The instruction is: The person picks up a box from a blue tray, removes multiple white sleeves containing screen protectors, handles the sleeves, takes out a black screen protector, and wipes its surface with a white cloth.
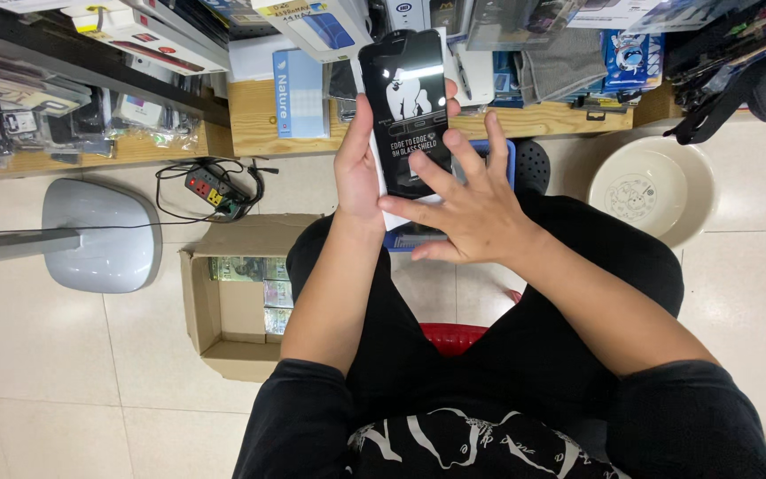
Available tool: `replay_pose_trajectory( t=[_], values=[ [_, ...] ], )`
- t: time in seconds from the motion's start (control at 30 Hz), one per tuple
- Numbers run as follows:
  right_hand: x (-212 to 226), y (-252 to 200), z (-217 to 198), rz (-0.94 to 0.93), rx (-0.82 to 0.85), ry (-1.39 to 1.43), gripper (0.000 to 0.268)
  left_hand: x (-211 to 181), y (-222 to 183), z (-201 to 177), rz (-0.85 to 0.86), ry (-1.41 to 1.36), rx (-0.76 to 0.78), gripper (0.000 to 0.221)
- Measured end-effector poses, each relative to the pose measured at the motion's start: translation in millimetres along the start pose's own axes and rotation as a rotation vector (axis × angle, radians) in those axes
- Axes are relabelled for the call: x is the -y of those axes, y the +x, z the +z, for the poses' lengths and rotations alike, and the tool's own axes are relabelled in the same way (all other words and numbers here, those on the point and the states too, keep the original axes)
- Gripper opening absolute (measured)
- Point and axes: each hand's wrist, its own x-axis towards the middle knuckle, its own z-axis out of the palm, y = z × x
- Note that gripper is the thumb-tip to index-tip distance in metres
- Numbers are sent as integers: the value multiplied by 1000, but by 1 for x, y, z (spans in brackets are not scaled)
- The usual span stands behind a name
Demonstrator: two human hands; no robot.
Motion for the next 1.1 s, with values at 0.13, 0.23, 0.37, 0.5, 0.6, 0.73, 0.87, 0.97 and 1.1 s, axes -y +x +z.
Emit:
replay_pose_trajectory(
  t=[0.13,0.23,0.37,0.5,0.6,0.73,0.87,0.97,1.1],
  values=[
    [-11,0,-9,-20,28,-2,70,-3,-3,-7,-36,-98,-60,69],
    [-27,-4,-12,-7,-39,-17,68,-8,-2,-5,-44,-113,-57,72],
    [-37,-13,-16,124,-130,-59,74,-6,-2,-3,11,-23,-80,67],
    [-24,-5,-12,4,-142,-53,70,3,0,-13,-60,-86,-28,72],
    [-19,-3,-9,-53,-65,16,66,8,-1,7,-153,-31,6,72],
    [-53,0,-15,3,-144,-118,73,25,-7,0,-209,-2,-97,71],
    [-74,-5,-33,185,-183,-115,76,36,-7,-4,-239,225,-163,68],
    [-73,-4,-38,286,-228,-85,76,41,-3,-4,-273,165,-119,75],
    [-53,-5,-20,195,-175,-140,79,36,-2,-2,-178,199,-243,64]
  ],
)
